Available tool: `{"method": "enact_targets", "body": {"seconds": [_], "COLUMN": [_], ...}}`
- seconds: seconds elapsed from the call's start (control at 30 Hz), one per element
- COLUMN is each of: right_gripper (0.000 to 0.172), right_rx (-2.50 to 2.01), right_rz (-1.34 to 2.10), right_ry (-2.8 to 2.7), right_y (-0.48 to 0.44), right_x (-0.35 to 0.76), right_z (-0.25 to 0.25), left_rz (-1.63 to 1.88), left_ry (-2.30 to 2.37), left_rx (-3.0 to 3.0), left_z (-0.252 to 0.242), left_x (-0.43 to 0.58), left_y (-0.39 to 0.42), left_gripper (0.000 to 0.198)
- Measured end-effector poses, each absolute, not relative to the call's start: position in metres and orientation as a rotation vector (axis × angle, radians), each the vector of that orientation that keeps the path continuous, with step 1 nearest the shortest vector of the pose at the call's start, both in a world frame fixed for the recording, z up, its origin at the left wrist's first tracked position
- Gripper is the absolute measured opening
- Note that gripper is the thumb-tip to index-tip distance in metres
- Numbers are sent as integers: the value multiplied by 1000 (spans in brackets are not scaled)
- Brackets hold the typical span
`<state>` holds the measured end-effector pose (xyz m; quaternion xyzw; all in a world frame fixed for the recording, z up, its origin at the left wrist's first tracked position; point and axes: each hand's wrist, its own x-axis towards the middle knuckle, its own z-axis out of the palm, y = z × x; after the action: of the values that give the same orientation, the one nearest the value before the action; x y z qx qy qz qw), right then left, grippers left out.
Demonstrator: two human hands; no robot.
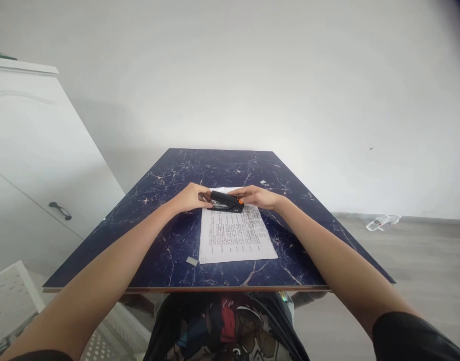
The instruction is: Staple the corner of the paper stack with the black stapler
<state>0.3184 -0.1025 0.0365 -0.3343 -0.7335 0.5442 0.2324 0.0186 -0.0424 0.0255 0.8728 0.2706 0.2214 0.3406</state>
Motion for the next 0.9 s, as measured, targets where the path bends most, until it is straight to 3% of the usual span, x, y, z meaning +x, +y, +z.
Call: {"method": "enact_targets", "body": {"seconds": [0.23,0.57,0.67,0.77,0.9], "right_gripper": [34,35,38,20,18], "right_rx": [-1194,-1194,-1200,-1090,-699], "right_rz": [764,888,596,245,402], "right_ry": [-2250,-2305,-2250,-2184,-2345], "right_y": [-105,-101,-107,-123,-161], "right_x": [292,326,316,285,226], "right_z": [29,43,50,57,54], "left_rz": [497,431,517,520,530], "left_ry": [789,722,796,825,769], "left_rx": [2363,2344,2388,2414,2414], "left_z": [34,40,36,31,24], "left_x": [7,-15,-12,-9,-7], "left_y": [-34,-23,-21,-20,-21], "left_gripper": [32,28,26,26,28]}}
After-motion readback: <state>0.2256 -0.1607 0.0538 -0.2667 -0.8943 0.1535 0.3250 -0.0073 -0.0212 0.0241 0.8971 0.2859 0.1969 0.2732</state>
